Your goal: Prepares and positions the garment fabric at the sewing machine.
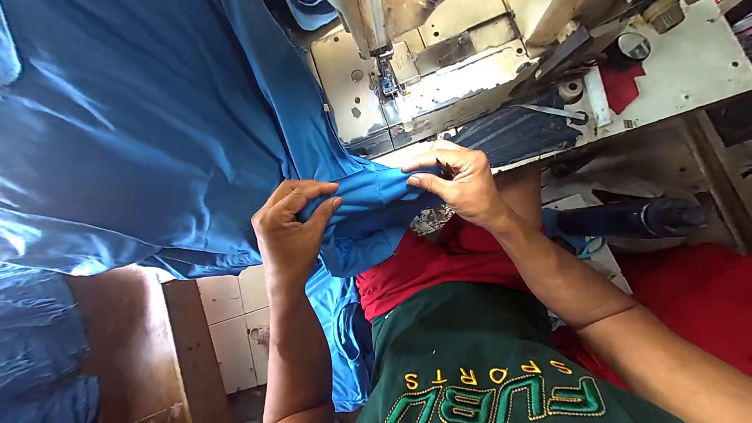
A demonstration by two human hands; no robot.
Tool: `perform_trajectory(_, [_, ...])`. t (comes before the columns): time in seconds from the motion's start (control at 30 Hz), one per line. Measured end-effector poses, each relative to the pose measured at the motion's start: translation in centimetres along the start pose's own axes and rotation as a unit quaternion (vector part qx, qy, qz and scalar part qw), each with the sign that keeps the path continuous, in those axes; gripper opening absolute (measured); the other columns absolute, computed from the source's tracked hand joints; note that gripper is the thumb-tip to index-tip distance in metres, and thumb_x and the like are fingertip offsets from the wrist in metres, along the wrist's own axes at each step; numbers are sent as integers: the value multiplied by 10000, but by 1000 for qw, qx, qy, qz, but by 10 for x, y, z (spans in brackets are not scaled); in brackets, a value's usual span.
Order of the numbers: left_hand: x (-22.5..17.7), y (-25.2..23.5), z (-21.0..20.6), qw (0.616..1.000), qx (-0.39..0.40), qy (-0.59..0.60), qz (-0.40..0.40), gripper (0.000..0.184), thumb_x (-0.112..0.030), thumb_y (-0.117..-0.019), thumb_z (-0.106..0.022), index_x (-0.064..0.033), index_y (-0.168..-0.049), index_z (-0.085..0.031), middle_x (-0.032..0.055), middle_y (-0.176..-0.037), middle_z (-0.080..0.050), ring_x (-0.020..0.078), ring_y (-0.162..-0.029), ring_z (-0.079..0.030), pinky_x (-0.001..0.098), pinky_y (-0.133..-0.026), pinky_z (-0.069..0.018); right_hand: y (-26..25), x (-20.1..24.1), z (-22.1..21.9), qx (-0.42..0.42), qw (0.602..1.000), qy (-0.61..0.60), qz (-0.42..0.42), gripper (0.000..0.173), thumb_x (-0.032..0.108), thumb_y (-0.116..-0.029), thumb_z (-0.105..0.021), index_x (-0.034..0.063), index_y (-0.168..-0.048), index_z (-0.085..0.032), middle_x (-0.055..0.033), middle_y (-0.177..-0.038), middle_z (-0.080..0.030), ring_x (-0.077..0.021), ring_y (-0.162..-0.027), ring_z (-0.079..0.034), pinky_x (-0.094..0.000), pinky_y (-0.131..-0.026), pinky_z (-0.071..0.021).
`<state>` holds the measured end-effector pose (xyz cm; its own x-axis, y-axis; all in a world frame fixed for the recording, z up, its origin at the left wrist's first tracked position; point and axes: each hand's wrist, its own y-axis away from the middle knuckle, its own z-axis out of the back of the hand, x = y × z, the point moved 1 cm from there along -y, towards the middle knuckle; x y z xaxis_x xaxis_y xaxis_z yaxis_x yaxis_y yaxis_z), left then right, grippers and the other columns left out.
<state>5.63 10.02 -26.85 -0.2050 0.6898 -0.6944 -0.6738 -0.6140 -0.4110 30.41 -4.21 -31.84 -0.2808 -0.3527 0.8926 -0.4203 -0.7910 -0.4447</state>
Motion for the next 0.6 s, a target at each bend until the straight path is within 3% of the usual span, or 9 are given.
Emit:
perform_trajectory(0.23, [-6,3,3,998,-37,-46,-25,196,-103,-888,-804,-99,-1082,-778,10,-1110,-720,111,-1032,-686,280,-877,-592,0,-2,-1,5,999,-3,38,177,36,-872,-797,33,-1049,-796,-82,-982,-701,-136,-911,-653,-251,-802,-570])
perform_trajectory(0.43, [-14,2,0,996,-50,-56,-44,149,-128,-906,-789,-115,-1054,-772,3,-1110,-700,118,-1056,-664,287,-895,-574,6,-5,1,-41,999,3,25,108,83,-879,-804,67,-985,-807,-57,-924,-685,-115,-864,-623,-234,-763,-531])
perform_trajectory(0.53, [-21,-8,-8,998,-44,-23,-34,101,-166,-962,-721,-120,-1051,-713,25,-1252,-597,155,-1208,-558,318,-993,-505,9,-6,3,-45,999,-18,-2,84,96,-888,-795,56,-962,-793,-78,-986,-659,-131,-911,-629,-239,-788,-551])
perform_trajectory(0.6, [-22,-19,-19,998,-27,50,-40,91,-137,-1008,-633,-91,-1086,-642,50,-1388,-576,190,-1288,-562,363,-1029,-526,10,-6,6,-28,999,-36,-20,75,90,-894,-786,44,-953,-776,-94,-1046,-638,-139,-936,-632,-242,-790,-571])
